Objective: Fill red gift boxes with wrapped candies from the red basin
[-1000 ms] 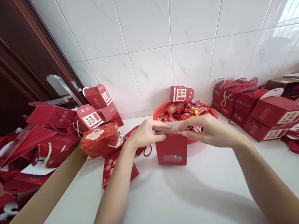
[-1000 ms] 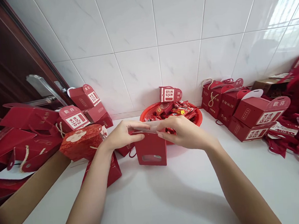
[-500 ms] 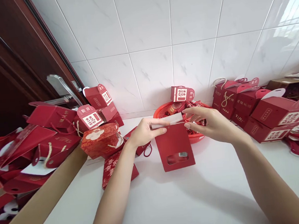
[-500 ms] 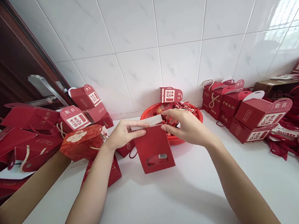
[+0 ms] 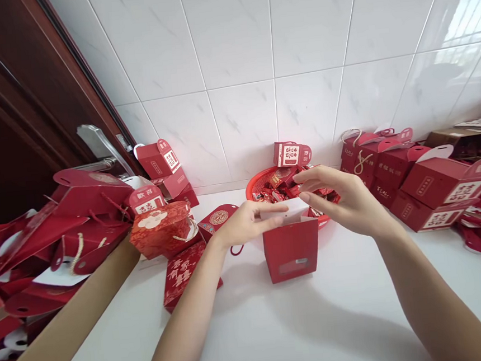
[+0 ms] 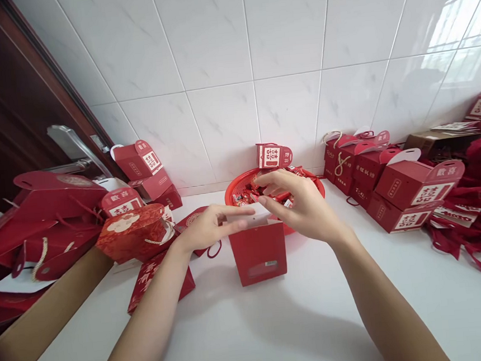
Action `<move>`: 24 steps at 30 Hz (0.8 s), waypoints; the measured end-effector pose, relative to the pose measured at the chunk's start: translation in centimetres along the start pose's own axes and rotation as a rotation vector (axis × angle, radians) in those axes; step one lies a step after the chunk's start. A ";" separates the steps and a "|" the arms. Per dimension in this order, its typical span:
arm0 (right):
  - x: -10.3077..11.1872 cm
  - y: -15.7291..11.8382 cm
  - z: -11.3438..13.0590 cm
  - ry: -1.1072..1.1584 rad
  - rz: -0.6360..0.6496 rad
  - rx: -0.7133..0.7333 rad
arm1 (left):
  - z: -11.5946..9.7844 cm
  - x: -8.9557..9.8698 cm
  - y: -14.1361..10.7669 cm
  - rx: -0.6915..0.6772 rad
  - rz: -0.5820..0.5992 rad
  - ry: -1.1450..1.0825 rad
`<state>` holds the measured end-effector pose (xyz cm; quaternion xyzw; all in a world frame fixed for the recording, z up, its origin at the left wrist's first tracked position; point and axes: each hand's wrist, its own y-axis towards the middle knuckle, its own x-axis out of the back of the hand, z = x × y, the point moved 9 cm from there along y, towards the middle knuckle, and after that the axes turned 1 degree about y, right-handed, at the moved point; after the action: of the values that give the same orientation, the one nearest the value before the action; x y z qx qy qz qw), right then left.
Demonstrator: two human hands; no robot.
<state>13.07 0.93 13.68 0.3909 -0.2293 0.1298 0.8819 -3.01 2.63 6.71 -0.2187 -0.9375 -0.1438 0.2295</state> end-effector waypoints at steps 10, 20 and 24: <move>-7.0 -0.9 0.3 -0.082 0.646 -0.025 | 0.3 -2.4 0.0 0.033 0.255 -0.050; -14.0 -2.8 -3.0 -0.264 1.572 -0.368 | -0.1 -3.3 -0.7 0.039 0.389 -0.175; -14.9 -4.1 -4.0 -0.236 1.642 -0.528 | 0.1 -3.3 -0.8 0.057 0.395 -0.155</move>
<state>3.11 0.42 1.19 -0.1045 -0.5511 0.6260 0.5417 -0.77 0.84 4.87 -0.4020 -0.8950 -0.0523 0.1863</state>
